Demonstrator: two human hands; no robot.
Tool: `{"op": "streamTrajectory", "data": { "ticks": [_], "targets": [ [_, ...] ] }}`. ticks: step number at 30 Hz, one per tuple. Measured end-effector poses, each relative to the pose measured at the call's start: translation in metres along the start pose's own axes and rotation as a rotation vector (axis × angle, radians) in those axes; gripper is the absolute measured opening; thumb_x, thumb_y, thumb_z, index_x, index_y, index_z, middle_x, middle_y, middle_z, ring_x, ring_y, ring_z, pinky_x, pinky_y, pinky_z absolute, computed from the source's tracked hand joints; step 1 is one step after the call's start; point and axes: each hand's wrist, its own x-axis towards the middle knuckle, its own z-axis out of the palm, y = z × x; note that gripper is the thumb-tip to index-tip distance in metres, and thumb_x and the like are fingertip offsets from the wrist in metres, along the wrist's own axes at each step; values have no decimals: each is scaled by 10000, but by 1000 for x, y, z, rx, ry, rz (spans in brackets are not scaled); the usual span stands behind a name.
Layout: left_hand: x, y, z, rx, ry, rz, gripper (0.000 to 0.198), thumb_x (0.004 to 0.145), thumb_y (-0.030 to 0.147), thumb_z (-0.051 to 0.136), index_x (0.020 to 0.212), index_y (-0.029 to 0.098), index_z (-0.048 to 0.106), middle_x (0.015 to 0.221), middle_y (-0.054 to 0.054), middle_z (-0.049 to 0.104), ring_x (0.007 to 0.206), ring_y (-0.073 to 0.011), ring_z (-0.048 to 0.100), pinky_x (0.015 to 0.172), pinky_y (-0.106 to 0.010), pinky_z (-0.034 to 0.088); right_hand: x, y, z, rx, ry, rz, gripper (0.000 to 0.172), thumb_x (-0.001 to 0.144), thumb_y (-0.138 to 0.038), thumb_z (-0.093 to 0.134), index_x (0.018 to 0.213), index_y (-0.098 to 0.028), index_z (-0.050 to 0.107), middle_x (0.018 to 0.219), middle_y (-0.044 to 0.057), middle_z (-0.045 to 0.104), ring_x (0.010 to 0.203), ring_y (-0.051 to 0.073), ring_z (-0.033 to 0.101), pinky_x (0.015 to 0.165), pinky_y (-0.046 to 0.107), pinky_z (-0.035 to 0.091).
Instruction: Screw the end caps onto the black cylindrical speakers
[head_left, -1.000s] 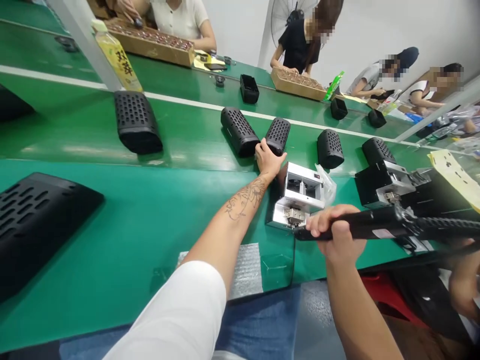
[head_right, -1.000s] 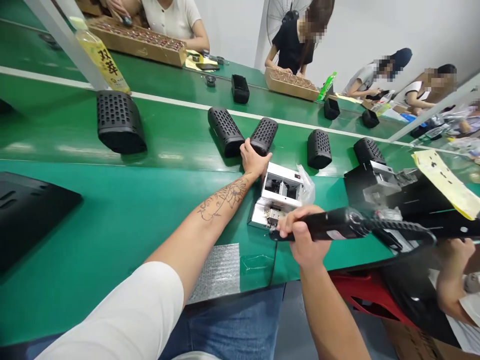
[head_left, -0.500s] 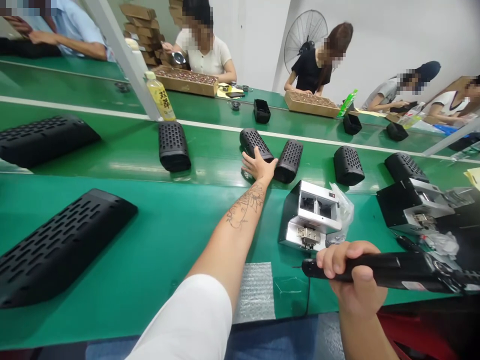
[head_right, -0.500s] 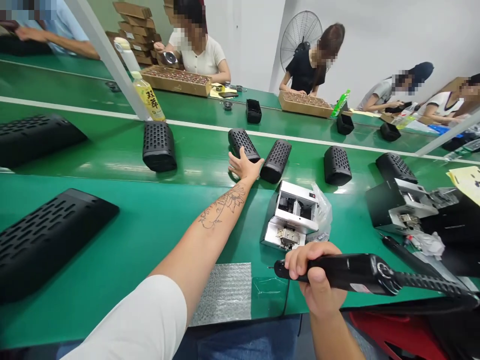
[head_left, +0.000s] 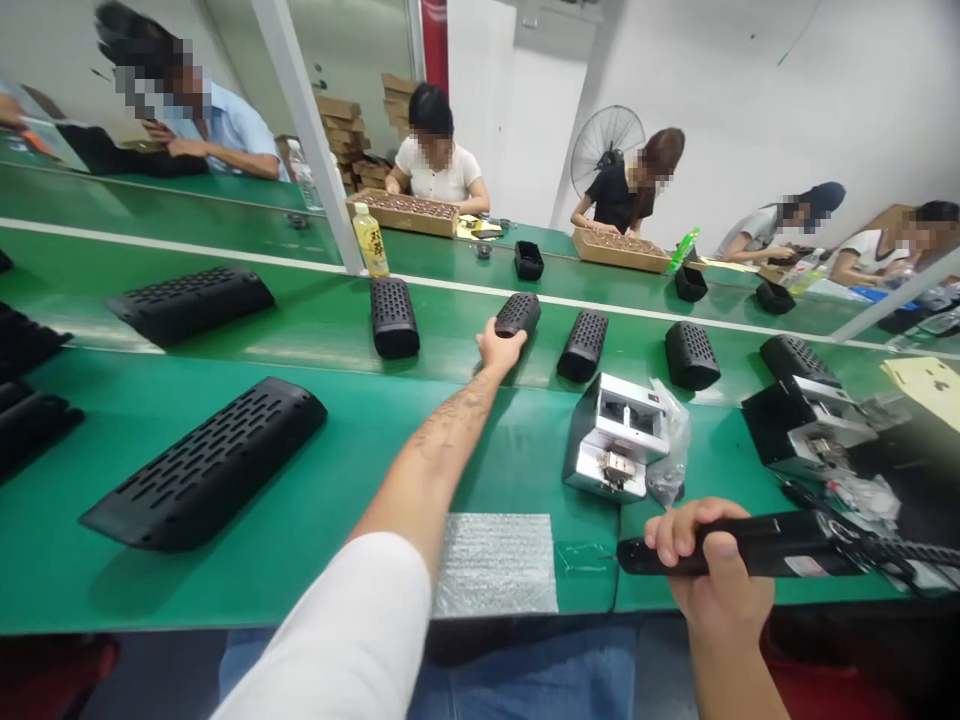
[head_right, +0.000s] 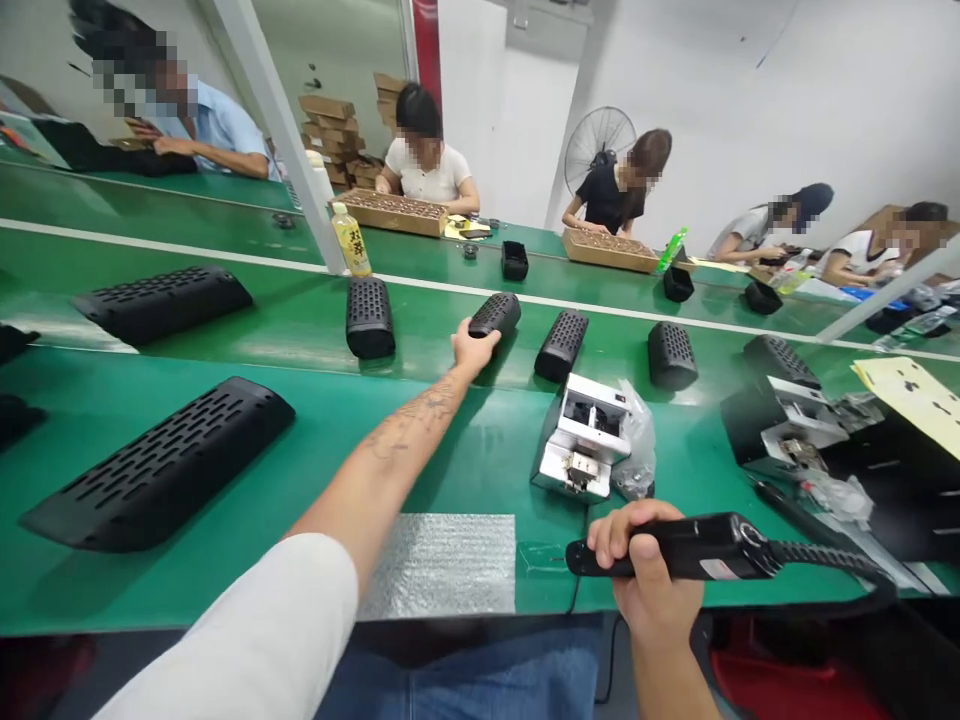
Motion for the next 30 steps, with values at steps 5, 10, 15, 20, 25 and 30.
{"op": "streamTrajectory", "data": {
  "ticks": [5, 10, 15, 20, 25, 30],
  "targets": [
    [-57, -59, -137, -40, -121, 183, 974, 805, 318, 1036, 1737, 198, 780, 1770, -174, 789, 1665, -404, 765, 1490, -505, 588, -12, -20, -3, 73, -43, -21, 306, 1071, -581, 994, 1179, -304, 921, 687, -74, 659, 511, 138, 605, 607, 327, 636],
    [-150, -159, -287, 67, -475, 550, 901, 888, 505, 1033, 1730, 285, 798, 1740, -125, 820, 1540, -412, 861, 1319, -514, 757, -28, -43, -2, 160, -214, -15, 462, 1126, -711, 821, 1351, -329, 952, 732, -53, 643, 544, 166, 597, 649, 400, 708],
    [-218, -205, -313, 111, -639, 695, 832, 934, 398, 991, 1739, 339, 785, 1779, -144, 778, 1627, -424, 825, 1405, -568, 705, -36, -44, 25, 199, -287, -173, 598, 1125, -892, 829, 1481, -425, 942, 635, -113, 580, 399, 127, 433, 509, 331, 608],
    [-236, -213, -289, 49, -768, 755, 901, 977, 369, 1012, 1811, 364, 669, 1844, -183, 670, 1727, -450, 733, 1462, -672, 640, -38, -29, 60, 107, -291, -139, 595, 1045, -858, 965, 1297, -319, 969, 622, -70, 672, 423, 152, 553, 510, 331, 616],
    [-244, -221, -283, -5, -769, 752, 1057, 957, 342, 1067, 1870, 370, 536, 1930, -228, 537, 1811, -497, 624, 1458, -739, 623, -42, -17, 74, 34, -274, -100, 612, 971, -883, 1022, 1067, -289, 907, 588, -68, 697, 402, 163, 579, 492, 328, 605],
    [-245, -226, -275, -57, -719, 788, 1056, 954, 287, 1060, 1869, 376, 540, 1872, -203, 592, 1795, -481, 636, 1489, -764, 583, -42, -10, 77, -10, -278, -85, 629, 940, -888, 1041, 1010, -291, 854, 567, -77, 683, 386, 163, 566, 481, 324, 587]
  ]
}}
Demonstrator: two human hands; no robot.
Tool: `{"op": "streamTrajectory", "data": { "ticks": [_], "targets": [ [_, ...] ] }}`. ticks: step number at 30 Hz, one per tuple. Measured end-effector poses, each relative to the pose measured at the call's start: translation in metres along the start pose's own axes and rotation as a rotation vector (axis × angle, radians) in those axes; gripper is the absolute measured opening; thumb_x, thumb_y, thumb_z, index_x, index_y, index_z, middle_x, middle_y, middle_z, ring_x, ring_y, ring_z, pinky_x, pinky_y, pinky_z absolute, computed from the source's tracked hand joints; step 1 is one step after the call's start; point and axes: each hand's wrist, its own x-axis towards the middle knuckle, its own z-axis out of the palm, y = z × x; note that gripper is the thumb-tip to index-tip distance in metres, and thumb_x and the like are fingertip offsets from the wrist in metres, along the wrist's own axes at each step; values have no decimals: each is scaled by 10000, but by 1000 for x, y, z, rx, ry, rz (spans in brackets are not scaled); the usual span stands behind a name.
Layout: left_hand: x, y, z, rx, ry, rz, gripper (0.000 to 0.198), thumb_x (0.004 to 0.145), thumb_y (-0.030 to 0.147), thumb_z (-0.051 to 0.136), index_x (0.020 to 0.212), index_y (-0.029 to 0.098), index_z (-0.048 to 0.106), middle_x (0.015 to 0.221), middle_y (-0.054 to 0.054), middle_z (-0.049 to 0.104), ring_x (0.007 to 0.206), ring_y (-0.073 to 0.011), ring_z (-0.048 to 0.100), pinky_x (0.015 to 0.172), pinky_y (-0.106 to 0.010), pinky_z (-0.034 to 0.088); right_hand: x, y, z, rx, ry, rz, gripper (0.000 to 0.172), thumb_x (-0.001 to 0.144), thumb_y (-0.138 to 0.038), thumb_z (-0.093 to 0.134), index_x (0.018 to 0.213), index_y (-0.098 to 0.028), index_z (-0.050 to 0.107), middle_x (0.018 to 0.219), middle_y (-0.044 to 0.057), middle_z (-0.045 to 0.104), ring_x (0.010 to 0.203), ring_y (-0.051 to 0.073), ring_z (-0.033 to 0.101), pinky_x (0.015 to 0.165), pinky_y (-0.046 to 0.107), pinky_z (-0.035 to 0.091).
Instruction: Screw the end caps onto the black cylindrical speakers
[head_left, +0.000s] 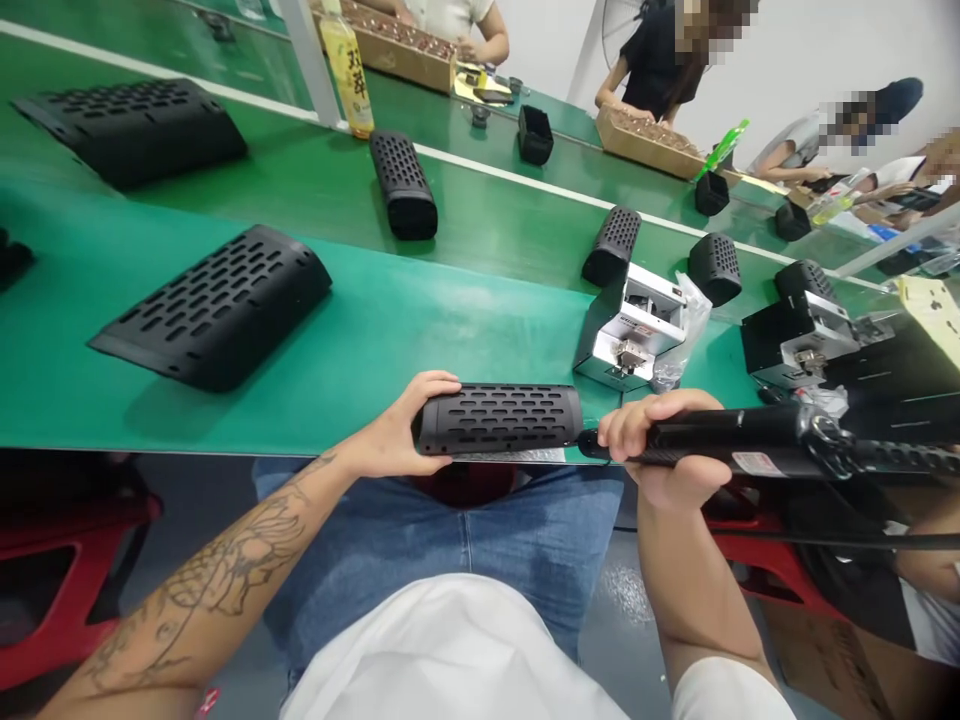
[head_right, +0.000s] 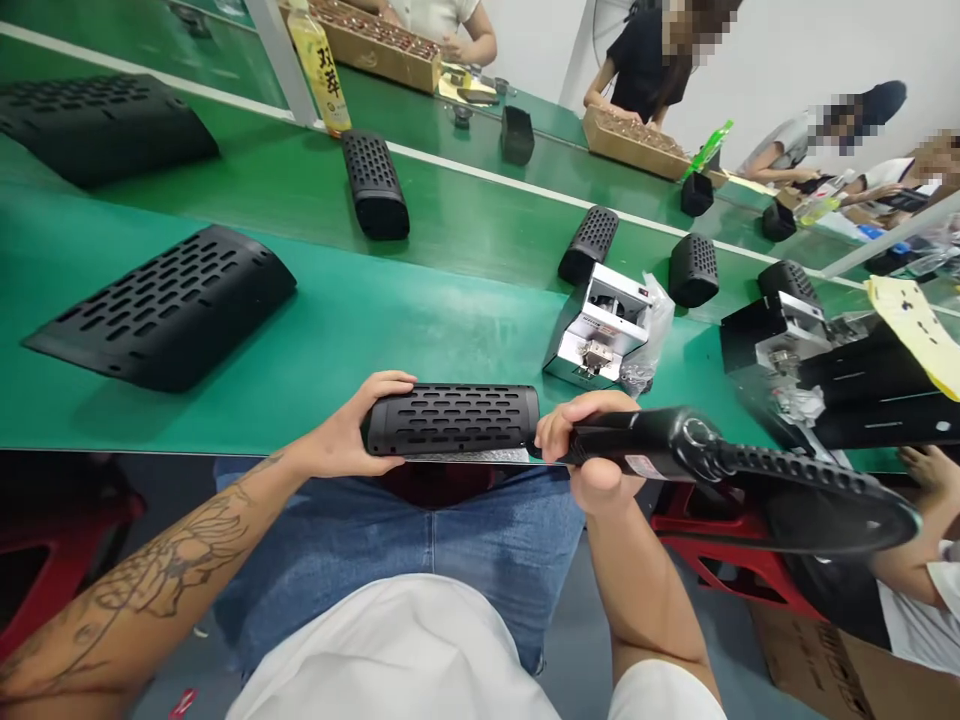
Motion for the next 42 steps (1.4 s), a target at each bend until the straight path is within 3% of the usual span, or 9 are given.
{"op": "streamTrajectory", "data": {
  "ticks": [9, 17, 24, 28, 31, 34, 35, 39, 42],
  "targets": [
    [4, -1, 3, -12, 31, 11, 1055, 915, 314, 1080, 1844, 355, 581, 1816, -194, 652, 1759, -445, 670, 1476, -691, 610, -2, 6, 8, -5, -56, 19, 521, 979, -699, 1086, 928, -286, 772, 569, -93, 658, 401, 138, 550, 511, 299, 580],
    [1, 2, 7, -8, 56, -50, 1125, 833, 289, 1140, 1827, 370, 619, 1800, -181, 689, 1717, -464, 715, 1447, -679, 644, 4, 8, 5, 77, -154, 77, 323, 1032, -501, 1068, 983, -283, 835, 603, -79, 677, 438, 140, 563, 530, 303, 598],
    [0, 7, 7, 7, 57, -41, 1095, 888, 295, 1101, 1858, 381, 601, 1798, -174, 685, 1696, -460, 723, 1422, -671, 671, -1, 8, 3, 105, -226, 120, 234, 1049, -429, 1054, 1038, -288, 867, 629, -73, 679, 478, 147, 575, 558, 308, 573],
    [-4, 11, 13, 35, 86, -17, 1101, 935, 286, 1062, 1904, 376, 546, 1824, -186, 655, 1698, -459, 718, 1414, -679, 678, 7, -6, -8, 57, -139, 92, 363, 1061, -619, 1040, 1032, -302, 865, 608, -82, 643, 440, 143, 548, 534, 316, 556],
    [-7, 14, 18, 56, 107, -1, 1125, 937, 258, 1053, 1917, 388, 515, 1832, -195, 637, 1684, -465, 730, 1393, -684, 691, 37, -10, -34, -62, 73, -26, 406, 1048, -684, 1032, 1088, -320, 856, 623, -89, 631, 446, 153, 586, 538, 329, 570],
    [-9, 16, 22, 75, 126, -17, 1187, 907, 249, 1064, 1925, 399, 472, 1829, -189, 636, 1693, -476, 720, 1415, -710, 672, 79, 10, -65, -273, 337, -171, 393, 1043, -614, 1053, 1052, -305, 809, 653, -79, 660, 516, 158, 640, 590, 349, 600],
    [-10, 17, 23, 79, 128, -32, 1203, 906, 255, 1061, 1933, 395, 450, 1828, -189, 635, 1699, -478, 714, 1424, -718, 663, 91, 22, -74, -335, 368, -174, 397, 1056, -607, 1041, 1019, -303, 788, 666, -69, 679, 542, 163, 656, 607, 357, 609],
    [-10, 20, 27, 83, 113, -100, 1224, 916, 289, 1046, 1950, 368, 396, 1847, -192, 624, 1710, -474, 710, 1447, -703, 649, 114, 67, -96, -432, 377, -171, 493, 1085, -667, 965, 903, -337, 648, 630, -95, 601, 501, 158, 547, 529, 356, 527],
    [-9, 21, 30, 74, 100, -126, 1248, 903, 311, 1069, 1951, 366, 393, 1878, -192, 607, 1724, -478, 705, 1462, -690, 640, 110, 78, -99, -428, 371, -164, 501, 1074, -701, 946, 934, -338, 630, 630, -112, 581, 485, 154, 495, 505, 353, 515]
  ]
}}
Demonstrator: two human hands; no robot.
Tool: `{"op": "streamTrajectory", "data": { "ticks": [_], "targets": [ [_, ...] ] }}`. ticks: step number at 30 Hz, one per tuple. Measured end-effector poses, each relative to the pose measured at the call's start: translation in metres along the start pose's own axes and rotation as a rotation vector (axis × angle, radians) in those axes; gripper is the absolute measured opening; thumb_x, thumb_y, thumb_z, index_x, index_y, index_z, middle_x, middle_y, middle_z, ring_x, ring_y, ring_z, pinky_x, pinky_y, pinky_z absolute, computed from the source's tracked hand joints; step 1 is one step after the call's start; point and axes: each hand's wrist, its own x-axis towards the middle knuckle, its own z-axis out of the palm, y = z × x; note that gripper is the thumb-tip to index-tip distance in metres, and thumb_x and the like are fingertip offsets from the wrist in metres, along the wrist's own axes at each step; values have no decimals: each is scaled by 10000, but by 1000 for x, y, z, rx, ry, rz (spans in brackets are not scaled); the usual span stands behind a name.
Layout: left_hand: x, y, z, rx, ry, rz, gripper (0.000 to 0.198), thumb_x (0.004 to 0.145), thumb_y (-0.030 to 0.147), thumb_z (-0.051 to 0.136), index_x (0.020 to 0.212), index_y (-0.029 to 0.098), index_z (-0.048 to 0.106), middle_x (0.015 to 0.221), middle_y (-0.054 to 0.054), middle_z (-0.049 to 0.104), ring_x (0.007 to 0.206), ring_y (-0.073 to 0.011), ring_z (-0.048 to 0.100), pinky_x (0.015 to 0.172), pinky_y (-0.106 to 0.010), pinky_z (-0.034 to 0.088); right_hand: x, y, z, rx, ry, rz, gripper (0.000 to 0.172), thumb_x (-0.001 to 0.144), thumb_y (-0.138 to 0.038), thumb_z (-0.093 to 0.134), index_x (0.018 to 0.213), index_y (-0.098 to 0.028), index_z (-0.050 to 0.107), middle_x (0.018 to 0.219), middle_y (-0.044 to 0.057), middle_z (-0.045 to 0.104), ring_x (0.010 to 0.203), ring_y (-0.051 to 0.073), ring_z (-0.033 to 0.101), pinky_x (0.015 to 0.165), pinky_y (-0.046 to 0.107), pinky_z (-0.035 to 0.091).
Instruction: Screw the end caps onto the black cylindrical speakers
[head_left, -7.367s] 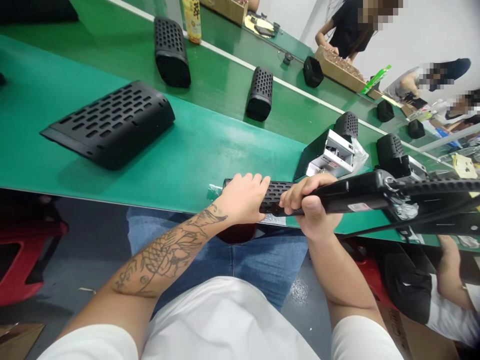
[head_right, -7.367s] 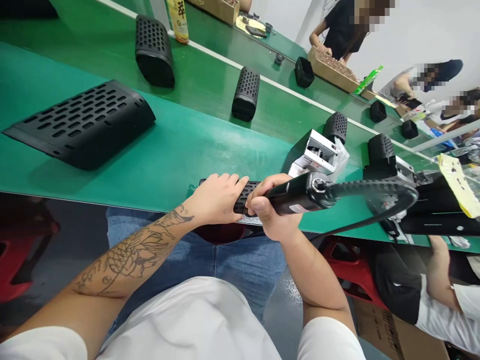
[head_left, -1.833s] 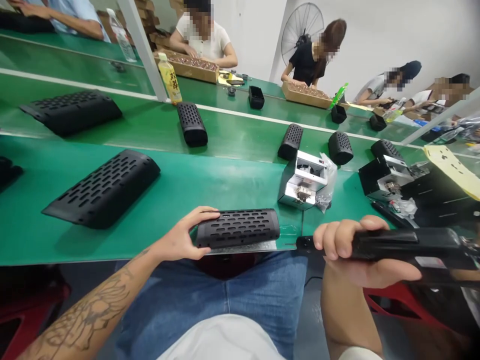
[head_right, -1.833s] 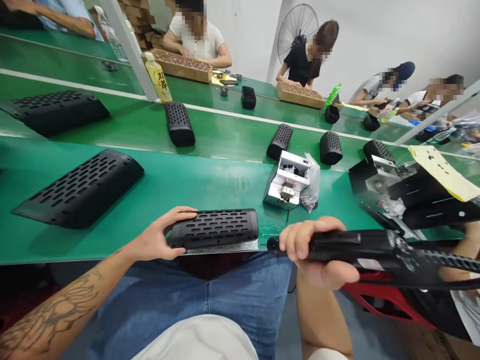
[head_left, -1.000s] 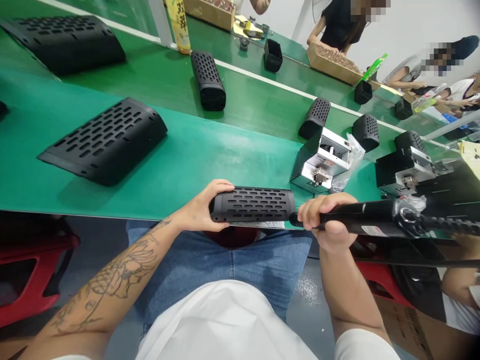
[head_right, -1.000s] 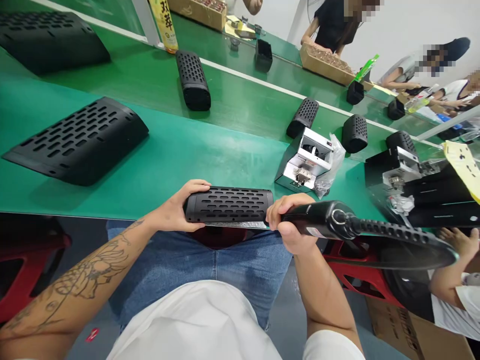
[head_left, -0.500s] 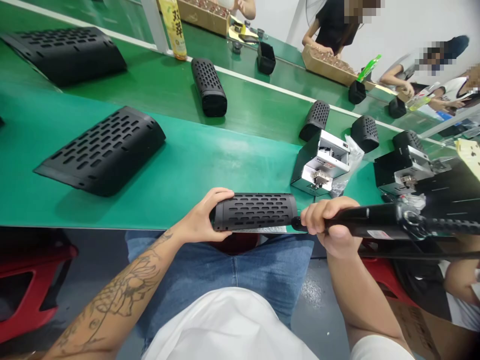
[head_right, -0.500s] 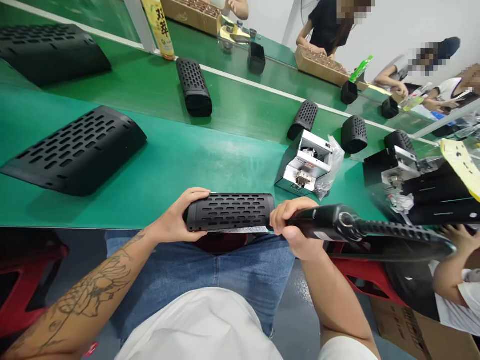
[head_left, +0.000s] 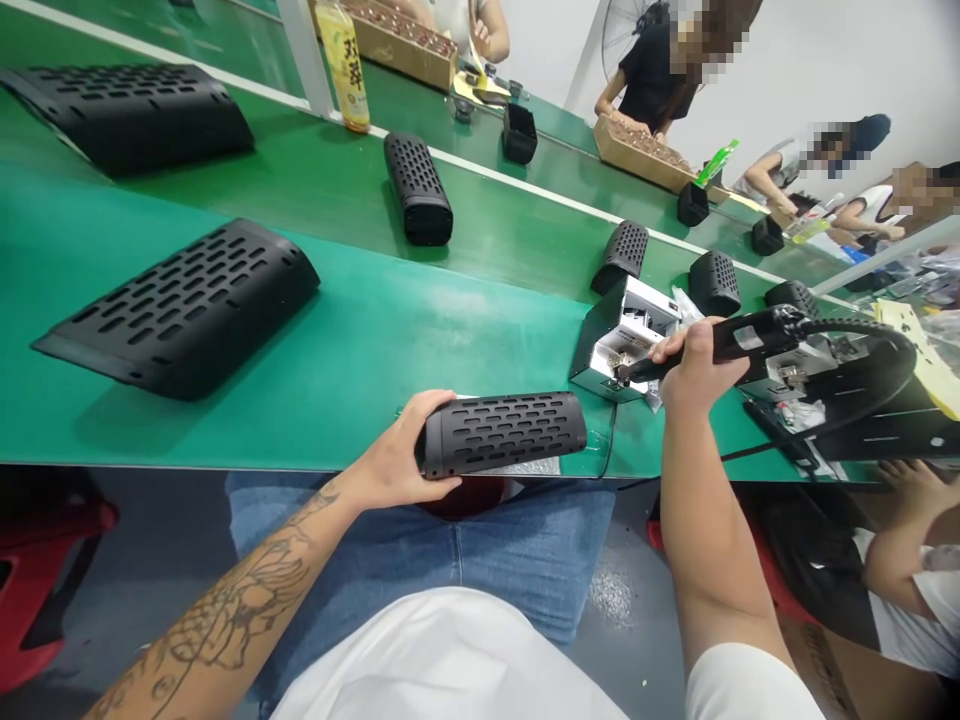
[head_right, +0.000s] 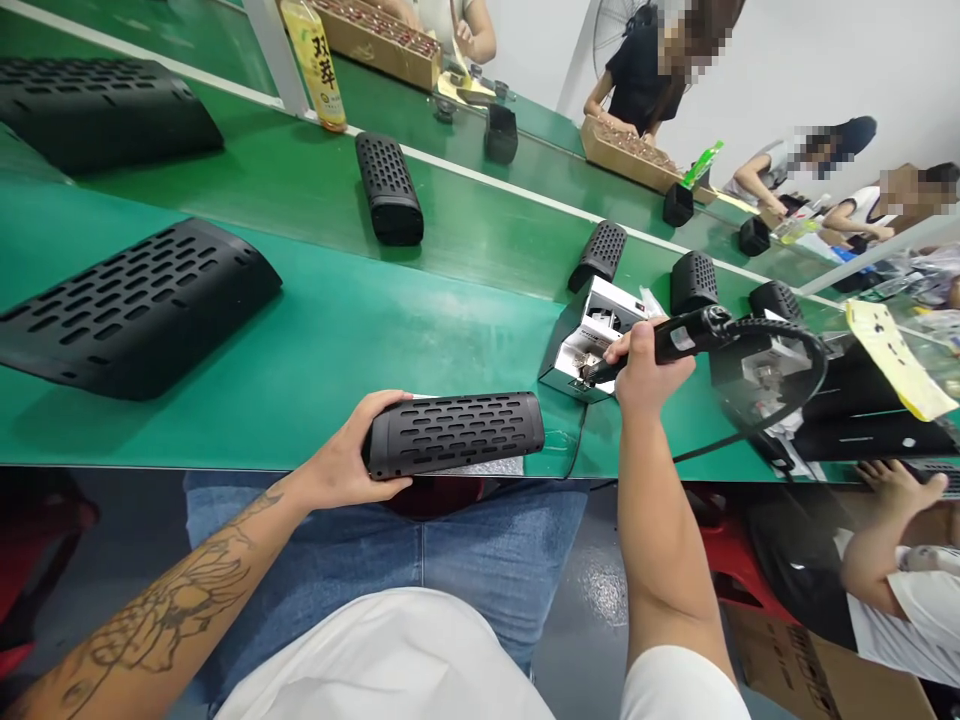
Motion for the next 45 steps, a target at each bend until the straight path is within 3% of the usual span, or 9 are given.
{"op": "streamTrajectory", "data": {
  "ticks": [3, 8, 12, 15, 21, 27, 34, 38, 45],
  "targets": [
    [1, -1, 3, -13, -4, -3, 1262, 906, 324, 1076, 1959, 363, 383, 1904, -198, 580, 1757, -487, 680, 1482, -699, 622, -8, -16, -2, -3, -33, 36, 528, 1052, -742, 964, 979, -319, 656, 652, -105, 606, 511, 148, 551, 553, 352, 576],
    [2, -3, 8, -48, -9, -12, 1347, 893, 305, 1101, 1990, 371, 323, 1951, -213, 522, 1822, -505, 623, 1517, -723, 579, -35, -84, 0, 137, -94, 100, 516, 963, -701, 1069, 1058, -321, 734, 657, -99, 647, 514, 158, 642, 594, 341, 619],
    [1, -2, 10, -81, -19, -39, 1367, 894, 306, 1114, 1995, 390, 307, 1965, -212, 512, 1826, -502, 624, 1517, -715, 581, -75, -137, 11, 330, -274, 143, 480, 978, -762, 1054, 1106, -359, 827, 634, -88, 693, 437, 180, 613, 519, 356, 619],
    [1, 0, 10, -103, -25, -52, 1346, 906, 312, 1106, 1991, 385, 314, 1965, -210, 518, 1833, -497, 619, 1537, -706, 559, -100, -158, 26, 422, -415, 162, 398, 1058, -735, 1005, 1085, -359, 876, 622, -73, 705, 399, 175, 584, 490, 357, 613],
    [3, 0, 12, -125, -16, -53, 1297, 908, 358, 1098, 1980, 370, 368, 1959, -197, 540, 1821, -489, 635, 1541, -676, 563, -120, -153, 51, 427, -507, 149, 395, 1070, -730, 1004, 1044, -364, 858, 608, -78, 704, 397, 170, 567, 495, 361, 611],
    [4, 2, 14, -123, 10, -55, 1319, 851, 338, 1128, 1963, 349, 418, 1936, -202, 572, 1794, -501, 658, 1528, -685, 577, -121, -137, 54, 439, -596, 138, 374, 1093, -666, 1001, 1053, -327, 848, 645, -65, 754, 454, 170, 657, 556, 350, 673],
    [6, 5, 11, -122, 11, -53, 1247, 880, 380, 1108, 1938, 342, 449, 1907, -173, 615, 1760, -469, 694, 1525, -629, 591, -123, -136, 63, 549, -684, 174, 267, 1108, -453, 1006, 1018, -302, 806, 645, -78, 704, 465, 153, 634, 536, 306, 633],
    [8, 6, 11, -106, 17, -42, 1241, 848, 367, 1124, 1908, 332, 478, 1870, -177, 646, 1718, -471, 725, 1494, -628, 617, -127, -136, 66, 577, -774, 176, 276, 1121, -464, 1002, 1037, -311, 787, 642, -93, 664, 461, 145, 614, 511, 284, 579],
    [10, 10, 13, -72, 27, -72, 1233, 818, 380, 1115, 1880, 318, 492, 1841, -180, 667, 1686, -466, 749, 1450, -627, 654, -127, -130, 67, 589, -775, 199, 346, 1093, -504, 1028, 989, -316, 757, 620, -103, 641, 431, 128, 576, 486, 264, 551]
  ]
}}
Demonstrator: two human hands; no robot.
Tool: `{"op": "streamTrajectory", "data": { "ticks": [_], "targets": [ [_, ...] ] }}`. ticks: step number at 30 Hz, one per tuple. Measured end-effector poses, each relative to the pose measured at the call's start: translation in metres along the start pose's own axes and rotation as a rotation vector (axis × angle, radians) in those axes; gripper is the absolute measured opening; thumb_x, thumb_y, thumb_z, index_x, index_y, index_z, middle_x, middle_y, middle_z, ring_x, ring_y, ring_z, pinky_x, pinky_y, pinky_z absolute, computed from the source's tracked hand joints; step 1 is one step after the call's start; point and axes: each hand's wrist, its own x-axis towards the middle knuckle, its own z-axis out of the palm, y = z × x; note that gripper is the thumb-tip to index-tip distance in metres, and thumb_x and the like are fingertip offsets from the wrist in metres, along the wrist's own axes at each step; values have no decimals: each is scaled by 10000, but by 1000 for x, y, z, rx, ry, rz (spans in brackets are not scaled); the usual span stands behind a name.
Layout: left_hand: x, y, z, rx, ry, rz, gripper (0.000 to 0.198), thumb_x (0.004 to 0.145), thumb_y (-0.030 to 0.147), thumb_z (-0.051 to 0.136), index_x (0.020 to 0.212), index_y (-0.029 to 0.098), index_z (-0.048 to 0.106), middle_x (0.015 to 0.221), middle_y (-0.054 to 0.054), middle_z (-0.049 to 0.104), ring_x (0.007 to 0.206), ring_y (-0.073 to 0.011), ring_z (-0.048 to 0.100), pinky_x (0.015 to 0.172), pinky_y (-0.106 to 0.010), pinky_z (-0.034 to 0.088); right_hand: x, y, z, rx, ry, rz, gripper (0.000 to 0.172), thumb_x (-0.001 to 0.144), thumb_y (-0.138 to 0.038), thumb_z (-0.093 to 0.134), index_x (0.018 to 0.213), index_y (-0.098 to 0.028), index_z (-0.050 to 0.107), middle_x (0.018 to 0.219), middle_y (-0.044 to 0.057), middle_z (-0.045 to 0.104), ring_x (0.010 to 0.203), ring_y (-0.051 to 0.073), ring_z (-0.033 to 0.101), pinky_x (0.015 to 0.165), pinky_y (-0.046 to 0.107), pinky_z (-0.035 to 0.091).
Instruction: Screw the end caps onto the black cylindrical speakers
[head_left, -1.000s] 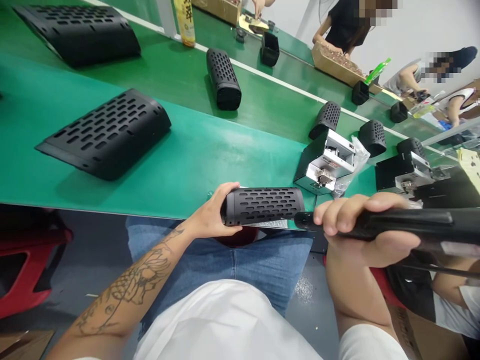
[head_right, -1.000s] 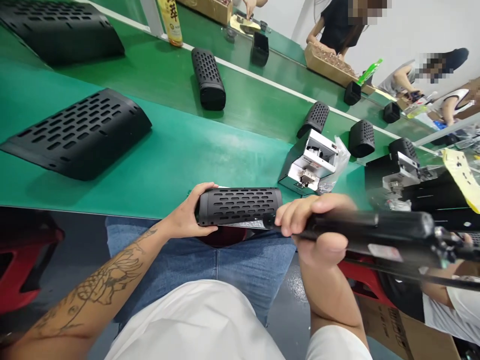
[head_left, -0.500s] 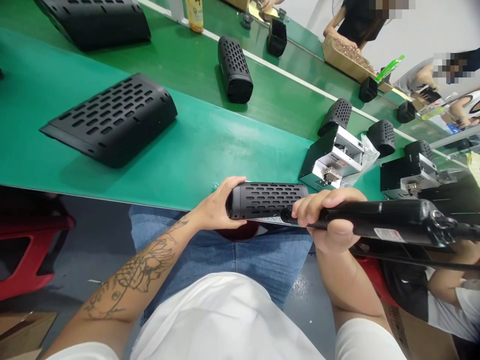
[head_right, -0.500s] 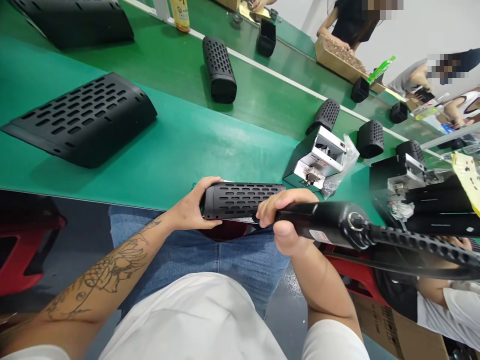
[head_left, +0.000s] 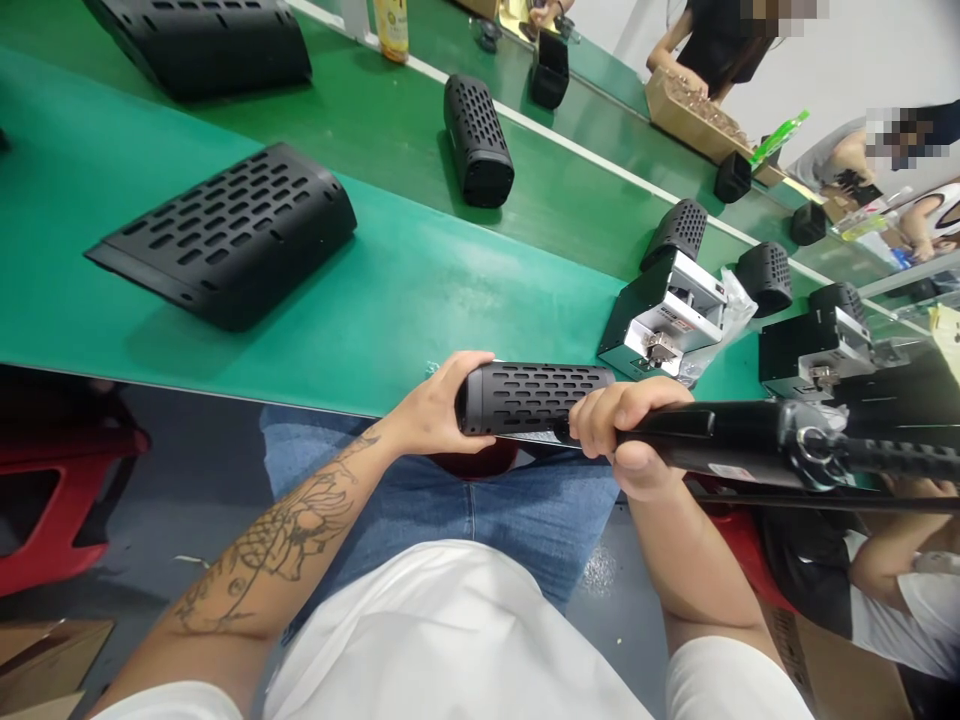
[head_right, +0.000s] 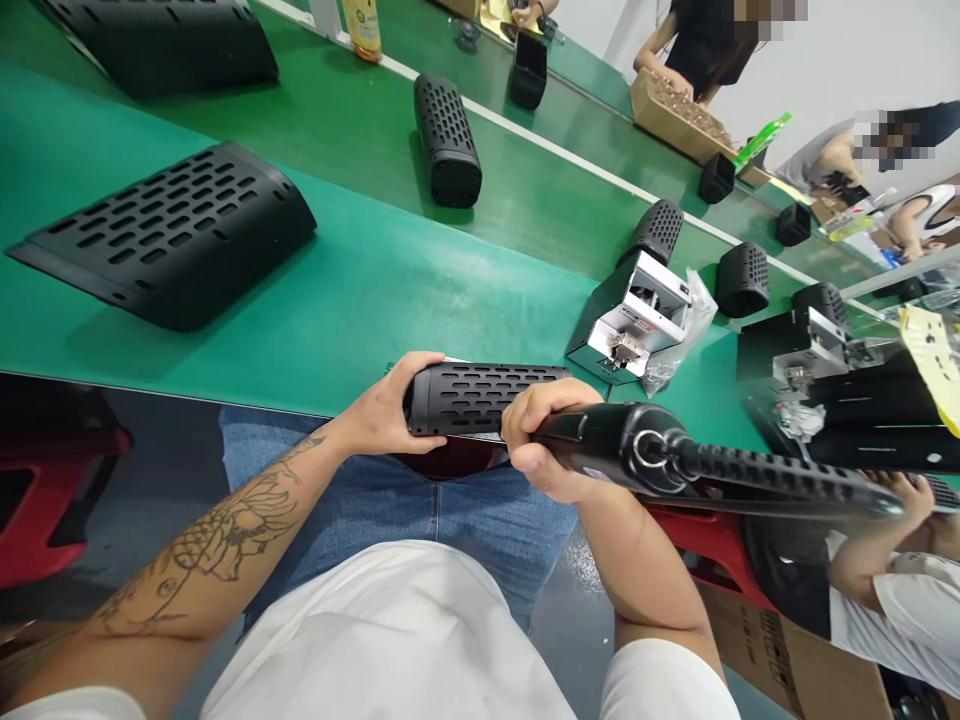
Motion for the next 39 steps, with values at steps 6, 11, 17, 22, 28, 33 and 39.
{"op": "streamTrajectory", "data": {
  "ticks": [6, 11, 17, 22, 28, 33, 39],
  "targets": [
    [0, 2, -4, 30, -8, 30, 1155, 873, 386, 1079, 1865, 304, 494, 1834, -182, 677, 1664, -443, 773, 1439, -602, 668, -12, 5, 1, -93, 24, 41, 413, 1022, -586, 1076, 972, -313, 771, 635, -80, 699, 442, 145, 606, 497, 301, 606],
    [-1, -1, -3, 72, 32, 104, 1146, 880, 333, 1077, 1862, 304, 488, 1808, -186, 696, 1650, -444, 787, 1423, -611, 681, 2, -10, -33, -164, 227, -66, 410, 1061, -646, 1037, 1051, -301, 816, 614, -101, 679, 428, 147, 614, 519, 316, 638],
    [-2, -7, 4, 97, 60, 131, 1175, 870, 324, 1085, 1879, 313, 483, 1793, -190, 710, 1643, -461, 792, 1396, -640, 702, 46, 2, -154, -594, 814, -291, 460, 997, -620, 1059, 889, -291, 755, 598, -102, 641, 446, 148, 615, 480, 298, 577],
    [-2, -8, 7, 86, 73, 108, 1171, 866, 329, 1086, 1883, 321, 505, 1802, -177, 719, 1644, -456, 797, 1402, -629, 704, 42, 29, -192, -569, 843, -238, 476, 968, -616, 1019, 845, -307, 678, 564, -115, 597, 425, 151, 556, 473, 331, 582],
    [-1, -7, 6, 64, 34, 61, 1152, 901, 395, 1070, 1889, 314, 485, 1843, -175, 683, 1670, -444, 779, 1437, -612, 680, 35, 17, -171, -565, 821, -198, 433, 963, -603, 1009, 899, -293, 715, 582, -109, 627, 442, 147, 565, 482, 322, 591],
    [2, -2, 6, 26, 12, 34, 1171, 872, 395, 1082, 1881, 314, 495, 1848, -172, 681, 1693, -449, 762, 1463, -610, 659, 28, -18, -104, -399, 694, -288, 395, 1009, -611, 1017, 1030, -301, 773, 600, -120, 636, 424, 159, 582, 472, 322, 608],
    [4, -2, 10, -29, 8, 19, 1184, 861, 441, 1105, 1879, 317, 512, 1861, -171, 674, 1708, -449, 750, 1467, -604, 653, 12, -33, 11, -181, 133, -225, 326, 1180, -646, 886, 1124, -343, 782, 657, -113, 704, 399, 135, 551, 517, 318, 655]
  ]
}}
